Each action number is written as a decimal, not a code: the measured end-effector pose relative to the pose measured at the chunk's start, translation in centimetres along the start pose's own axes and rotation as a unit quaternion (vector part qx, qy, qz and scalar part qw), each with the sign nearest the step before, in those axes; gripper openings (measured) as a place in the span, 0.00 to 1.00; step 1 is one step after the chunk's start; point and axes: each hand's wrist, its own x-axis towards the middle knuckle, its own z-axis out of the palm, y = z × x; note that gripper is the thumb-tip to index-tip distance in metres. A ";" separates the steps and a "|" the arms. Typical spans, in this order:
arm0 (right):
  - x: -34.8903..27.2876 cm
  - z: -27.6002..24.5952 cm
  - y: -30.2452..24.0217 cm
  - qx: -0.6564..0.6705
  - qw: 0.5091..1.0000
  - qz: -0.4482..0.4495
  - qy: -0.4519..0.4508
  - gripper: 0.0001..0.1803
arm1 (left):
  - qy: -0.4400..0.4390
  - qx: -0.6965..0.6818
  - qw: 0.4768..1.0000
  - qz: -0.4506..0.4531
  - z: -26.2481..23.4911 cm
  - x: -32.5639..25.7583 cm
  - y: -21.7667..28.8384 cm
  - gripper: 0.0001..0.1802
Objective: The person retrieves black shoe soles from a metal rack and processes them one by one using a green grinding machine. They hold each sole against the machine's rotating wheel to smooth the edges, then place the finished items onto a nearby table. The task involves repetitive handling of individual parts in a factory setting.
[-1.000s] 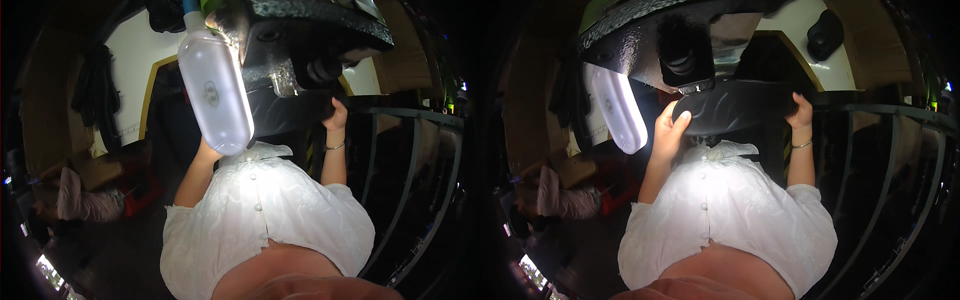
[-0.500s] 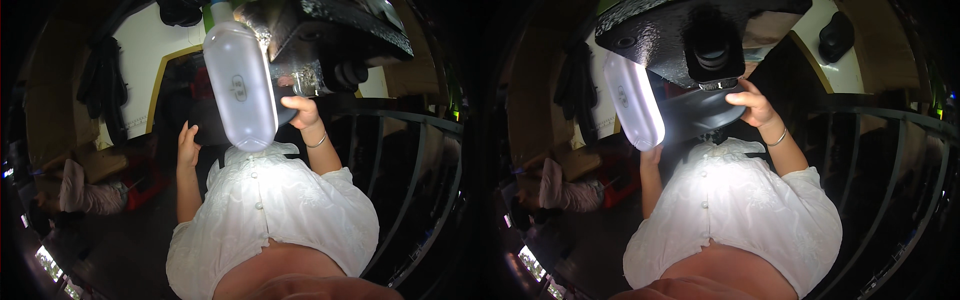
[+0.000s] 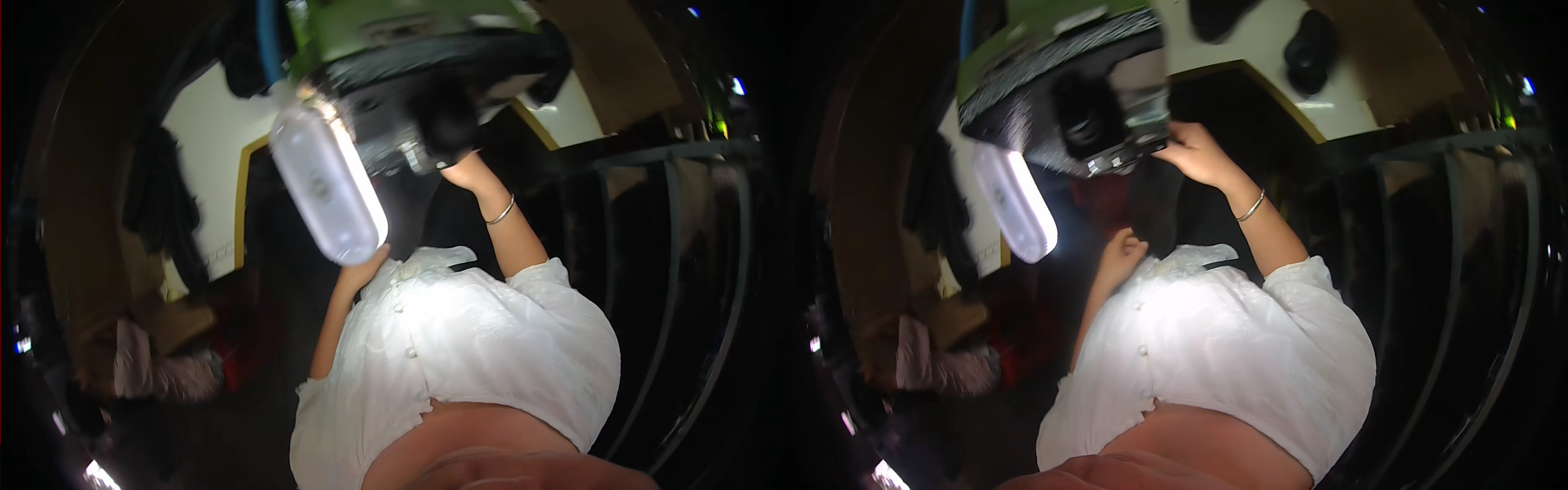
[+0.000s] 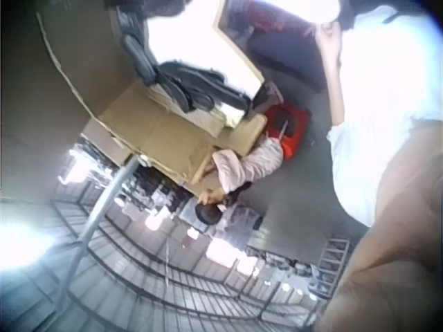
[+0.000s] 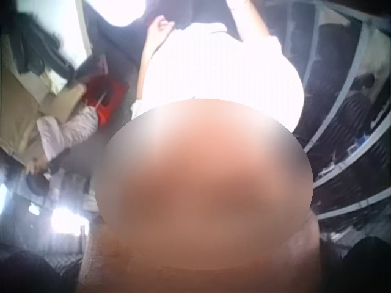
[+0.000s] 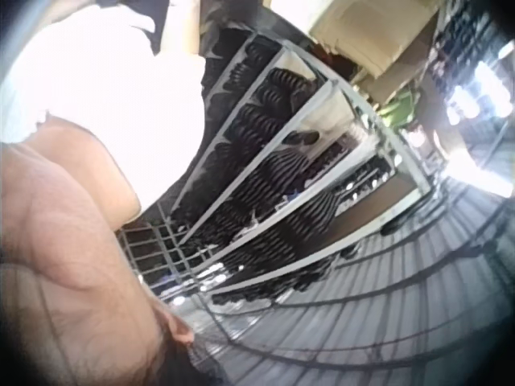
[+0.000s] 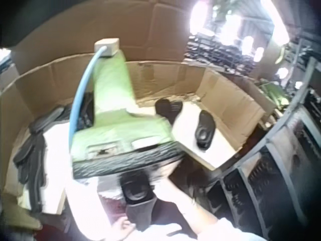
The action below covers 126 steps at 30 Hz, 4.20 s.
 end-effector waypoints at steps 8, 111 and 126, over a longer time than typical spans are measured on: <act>0.2 -15.0 -0.3 0.140 0.893 -0.153 0.399 0.18 | 0.145 -0.026 0.988 0.048 -3.6 2.8 -4.2 0.13; -9.7 -14.2 7.7 0.201 0.958 0.178 -0.104 0.24 | 0.035 -0.407 0.912 0.031 -2.6 1.7 14.4 0.12; -1.4 2.4 -3.0 0.550 0.809 0.053 0.199 0.15 | 0.146 -0.397 0.905 0.040 -8.9 -3.3 8.9 0.14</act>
